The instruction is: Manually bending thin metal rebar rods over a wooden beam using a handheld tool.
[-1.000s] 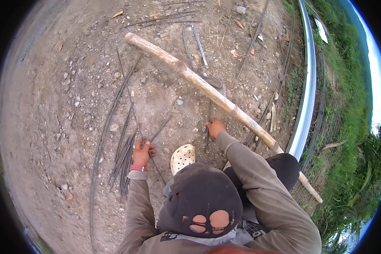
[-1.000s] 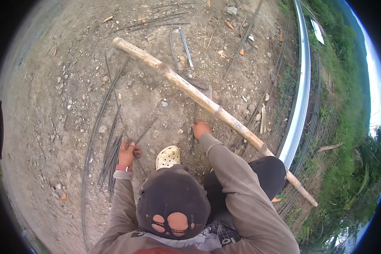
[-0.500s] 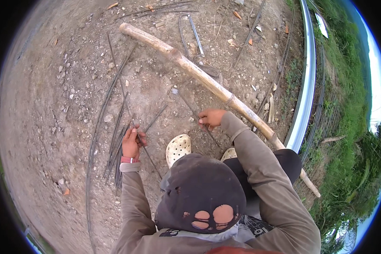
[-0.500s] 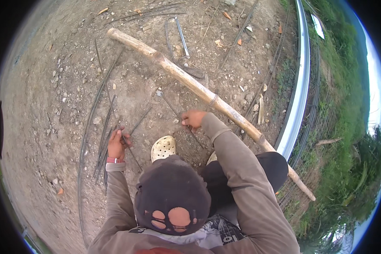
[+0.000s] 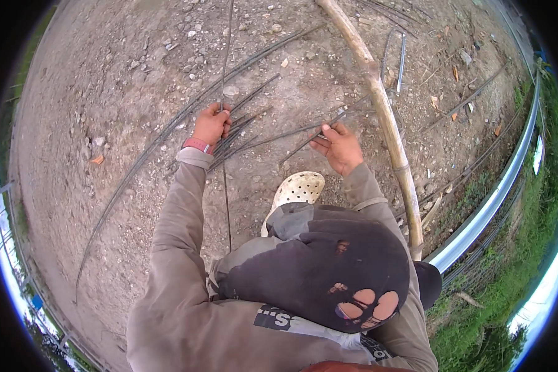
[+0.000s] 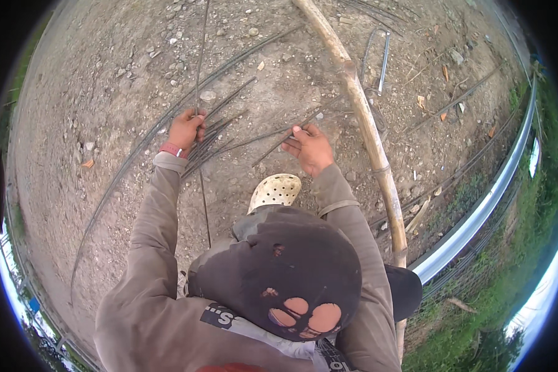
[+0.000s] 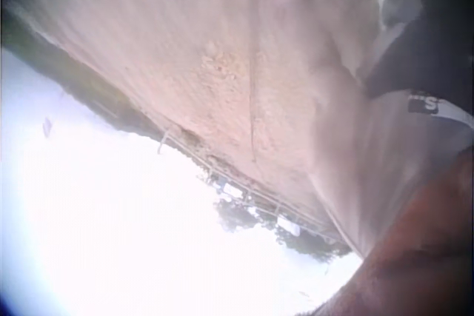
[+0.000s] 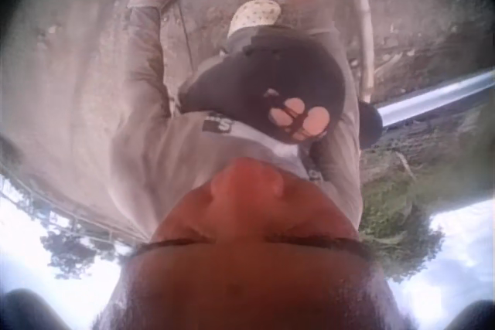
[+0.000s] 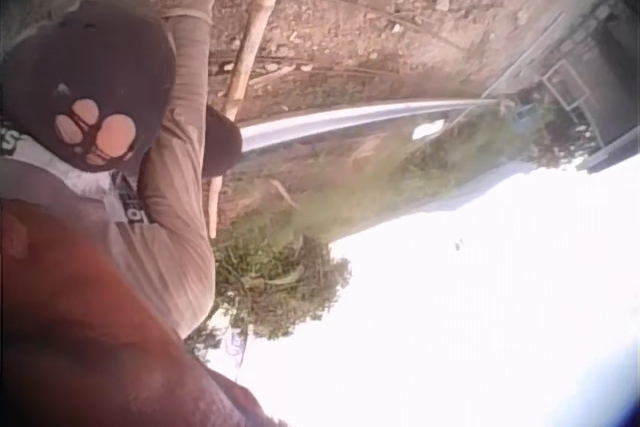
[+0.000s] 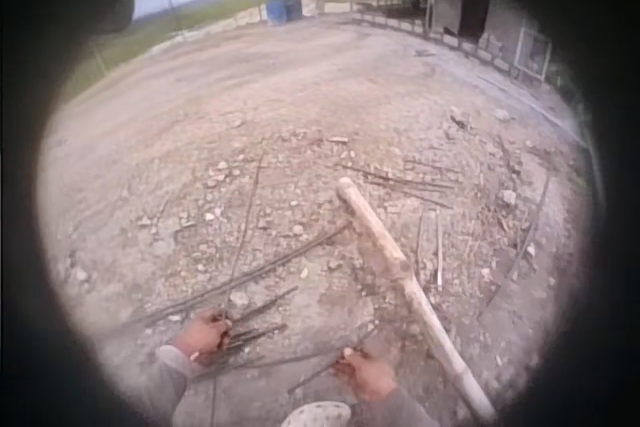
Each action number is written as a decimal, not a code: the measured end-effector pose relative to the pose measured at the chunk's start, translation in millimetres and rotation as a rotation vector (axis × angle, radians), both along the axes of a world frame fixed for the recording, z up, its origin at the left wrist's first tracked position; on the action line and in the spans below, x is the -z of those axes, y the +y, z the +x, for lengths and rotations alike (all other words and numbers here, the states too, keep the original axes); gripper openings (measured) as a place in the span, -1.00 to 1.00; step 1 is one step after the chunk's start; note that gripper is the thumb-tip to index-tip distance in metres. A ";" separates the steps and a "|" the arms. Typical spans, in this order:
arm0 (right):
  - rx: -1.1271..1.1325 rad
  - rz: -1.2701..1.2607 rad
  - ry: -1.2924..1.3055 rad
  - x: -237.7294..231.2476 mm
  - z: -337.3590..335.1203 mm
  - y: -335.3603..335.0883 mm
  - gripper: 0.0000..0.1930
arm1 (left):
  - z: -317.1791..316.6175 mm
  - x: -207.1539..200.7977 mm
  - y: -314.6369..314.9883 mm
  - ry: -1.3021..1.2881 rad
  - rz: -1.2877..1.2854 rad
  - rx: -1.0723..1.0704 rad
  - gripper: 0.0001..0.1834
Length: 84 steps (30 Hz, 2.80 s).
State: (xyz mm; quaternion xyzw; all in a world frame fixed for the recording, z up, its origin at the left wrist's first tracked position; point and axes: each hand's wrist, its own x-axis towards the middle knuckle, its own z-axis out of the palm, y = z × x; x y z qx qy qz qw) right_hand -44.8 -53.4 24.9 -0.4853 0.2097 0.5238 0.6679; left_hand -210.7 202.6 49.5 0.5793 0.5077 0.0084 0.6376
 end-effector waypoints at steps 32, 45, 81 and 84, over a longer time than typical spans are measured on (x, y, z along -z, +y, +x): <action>-0.348 0.025 -0.125 20.0 -47.0 22.2 -0.82 | 36.6 14.8 -37.0 0.678 0.722 1.337 -0.68; -0.394 0.138 -0.269 -3.9 -32.1 24.0 -0.76 | 113.8 -39.2 21.0 -0.009 0.012 0.379 -0.75; -0.273 0.074 -0.401 -8.4 -19.3 13.1 -0.83 | 196.5 -3.5 -62.3 -0.080 -0.418 0.523 -0.61; -0.296 0.052 -0.408 -7.6 -18.9 12.5 -0.83 | 194.0 -3.1 -64.1 -0.059 -0.388 0.602 -0.62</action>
